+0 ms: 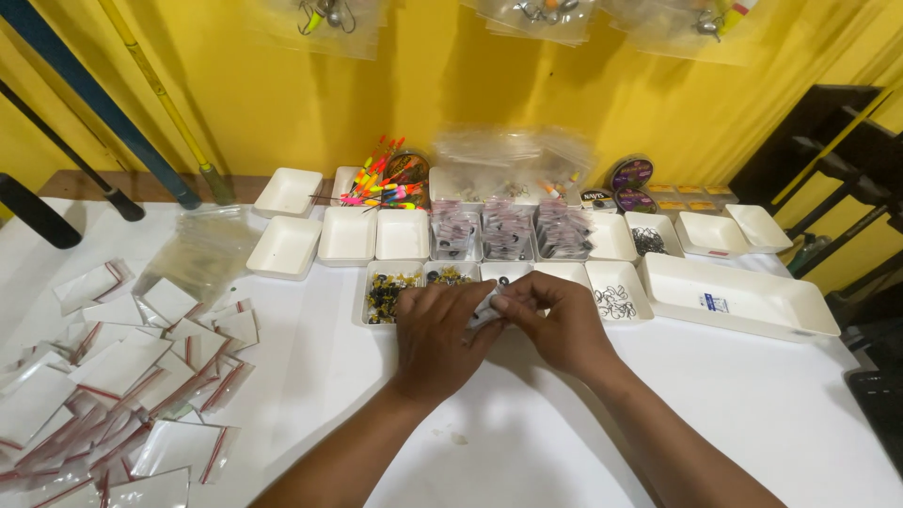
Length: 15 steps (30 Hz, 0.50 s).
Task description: Packaging small fishing tackle components into plastic bags and hanging them on a display rack
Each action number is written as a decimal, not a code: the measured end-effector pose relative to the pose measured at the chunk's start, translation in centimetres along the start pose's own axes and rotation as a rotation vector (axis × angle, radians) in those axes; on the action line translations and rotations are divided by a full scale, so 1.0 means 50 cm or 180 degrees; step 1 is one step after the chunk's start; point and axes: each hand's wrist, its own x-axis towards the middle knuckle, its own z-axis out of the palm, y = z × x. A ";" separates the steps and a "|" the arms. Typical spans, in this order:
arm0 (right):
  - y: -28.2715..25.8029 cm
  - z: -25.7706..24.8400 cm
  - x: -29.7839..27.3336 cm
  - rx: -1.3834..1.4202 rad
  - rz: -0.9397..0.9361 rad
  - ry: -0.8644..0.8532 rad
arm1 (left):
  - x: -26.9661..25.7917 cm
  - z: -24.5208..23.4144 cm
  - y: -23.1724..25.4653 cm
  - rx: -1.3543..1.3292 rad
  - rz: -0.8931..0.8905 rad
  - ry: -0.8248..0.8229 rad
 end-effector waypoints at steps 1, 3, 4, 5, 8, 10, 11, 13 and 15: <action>0.003 -0.003 0.001 -0.0002 -0.0005 -0.0007 | 0.001 0.000 0.000 0.0004 -0.0004 0.0006; 0.007 -0.008 0.003 0.0102 0.0045 0.0069 | 0.002 -0.002 -0.001 -0.0115 -0.0037 -0.0002; -0.001 -0.010 0.003 0.0100 0.0042 0.0062 | 0.003 -0.007 0.001 -0.0111 -0.0042 0.0003; -0.011 -0.013 0.005 0.0044 0.0002 0.0147 | 0.005 -0.012 0.002 -0.0273 -0.0180 0.0108; -0.014 -0.023 0.017 -0.0206 -0.0147 0.0306 | 0.021 -0.034 0.010 -0.0490 -0.0595 0.0434; -0.011 -0.026 0.031 -0.0394 -0.0261 0.0382 | 0.026 -0.041 0.006 -0.0542 -0.0868 0.0657; -0.010 -0.025 0.039 -0.0542 -0.0362 0.0440 | 0.024 -0.039 -0.001 -0.0585 -0.1081 0.0782; -0.011 -0.021 0.058 -0.0689 -0.0467 0.0492 | 0.018 -0.032 -0.012 -0.0624 -0.1296 0.0911; -0.017 -0.016 0.082 -0.1100 -0.0894 0.0516 | 0.013 -0.023 -0.021 -0.0699 -0.1494 0.1023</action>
